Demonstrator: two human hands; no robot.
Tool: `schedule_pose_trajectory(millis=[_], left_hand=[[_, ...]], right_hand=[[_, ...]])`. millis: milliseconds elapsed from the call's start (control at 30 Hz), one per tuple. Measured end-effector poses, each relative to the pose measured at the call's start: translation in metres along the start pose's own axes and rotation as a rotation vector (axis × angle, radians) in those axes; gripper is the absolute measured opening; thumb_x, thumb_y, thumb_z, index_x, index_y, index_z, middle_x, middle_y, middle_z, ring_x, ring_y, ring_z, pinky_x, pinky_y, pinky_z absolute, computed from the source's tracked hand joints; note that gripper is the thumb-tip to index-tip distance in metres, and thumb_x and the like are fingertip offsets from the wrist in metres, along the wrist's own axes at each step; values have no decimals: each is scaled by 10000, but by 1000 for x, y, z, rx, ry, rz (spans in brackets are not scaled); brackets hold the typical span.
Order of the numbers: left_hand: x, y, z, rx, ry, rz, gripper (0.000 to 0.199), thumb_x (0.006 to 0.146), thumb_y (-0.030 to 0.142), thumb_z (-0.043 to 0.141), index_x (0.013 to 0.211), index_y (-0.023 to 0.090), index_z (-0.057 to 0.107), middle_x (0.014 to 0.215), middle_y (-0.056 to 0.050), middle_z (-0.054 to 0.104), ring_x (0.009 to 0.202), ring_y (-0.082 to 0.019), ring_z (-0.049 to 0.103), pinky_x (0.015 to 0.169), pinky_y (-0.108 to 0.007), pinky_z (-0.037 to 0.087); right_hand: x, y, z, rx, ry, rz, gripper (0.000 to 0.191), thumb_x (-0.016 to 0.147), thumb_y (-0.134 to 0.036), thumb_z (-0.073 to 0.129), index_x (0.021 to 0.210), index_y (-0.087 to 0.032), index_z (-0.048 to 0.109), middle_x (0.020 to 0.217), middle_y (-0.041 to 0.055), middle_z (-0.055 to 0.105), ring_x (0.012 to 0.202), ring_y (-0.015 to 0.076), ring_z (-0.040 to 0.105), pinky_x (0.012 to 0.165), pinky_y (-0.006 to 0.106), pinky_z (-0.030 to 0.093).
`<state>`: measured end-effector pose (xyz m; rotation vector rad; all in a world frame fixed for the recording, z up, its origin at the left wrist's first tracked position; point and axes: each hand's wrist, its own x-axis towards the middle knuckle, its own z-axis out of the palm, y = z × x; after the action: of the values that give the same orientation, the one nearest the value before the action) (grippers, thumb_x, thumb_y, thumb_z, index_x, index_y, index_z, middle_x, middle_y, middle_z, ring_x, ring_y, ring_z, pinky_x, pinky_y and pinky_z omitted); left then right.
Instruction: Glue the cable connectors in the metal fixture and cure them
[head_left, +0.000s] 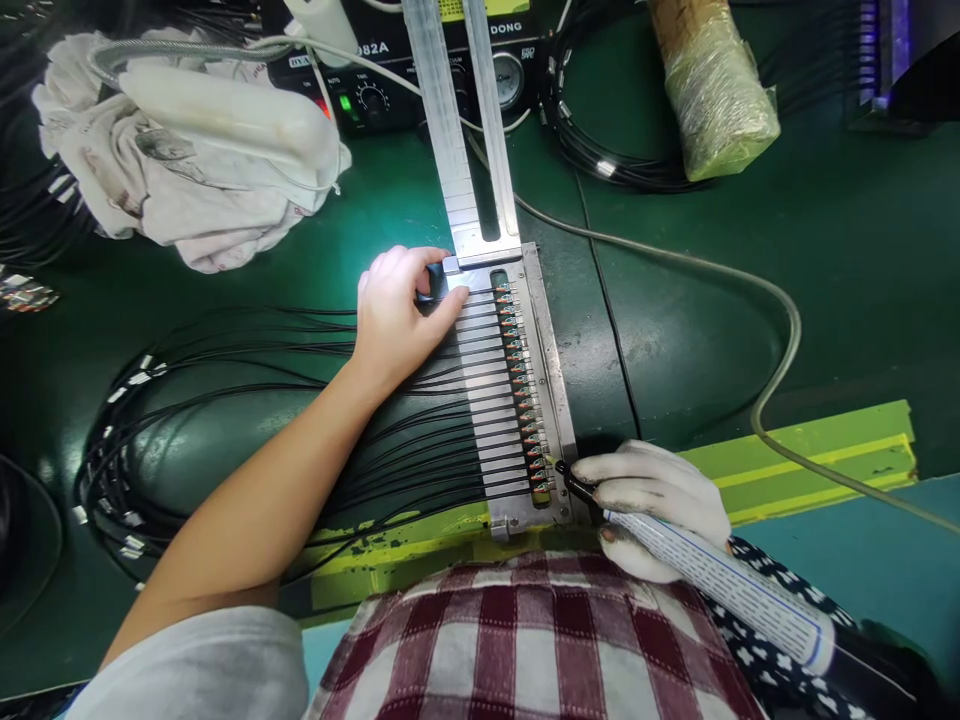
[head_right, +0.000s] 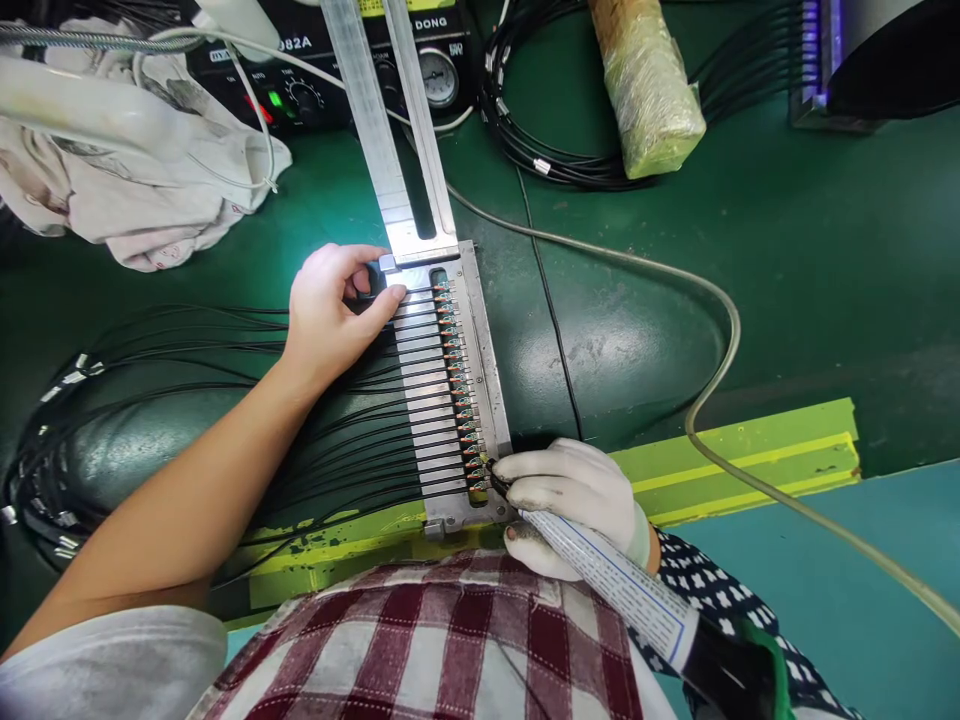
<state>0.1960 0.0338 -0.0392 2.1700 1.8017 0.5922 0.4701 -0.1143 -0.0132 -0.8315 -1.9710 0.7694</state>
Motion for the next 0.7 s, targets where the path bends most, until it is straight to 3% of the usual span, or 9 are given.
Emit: schedule_pose_trajectory(millis=[700], left_hand=[[0, -2, 0, -5, -9, -11, 335, 844, 412, 597, 1129, 236, 606, 816, -26, 551, 869, -235, 547, 820, -375, 424]], right_hand=[[0, 0, -1, -7, 20, 3, 106, 838, -207, 625, 930, -154, 633, 919, 114, 738, 798, 210, 730, 637, 315, 572]])
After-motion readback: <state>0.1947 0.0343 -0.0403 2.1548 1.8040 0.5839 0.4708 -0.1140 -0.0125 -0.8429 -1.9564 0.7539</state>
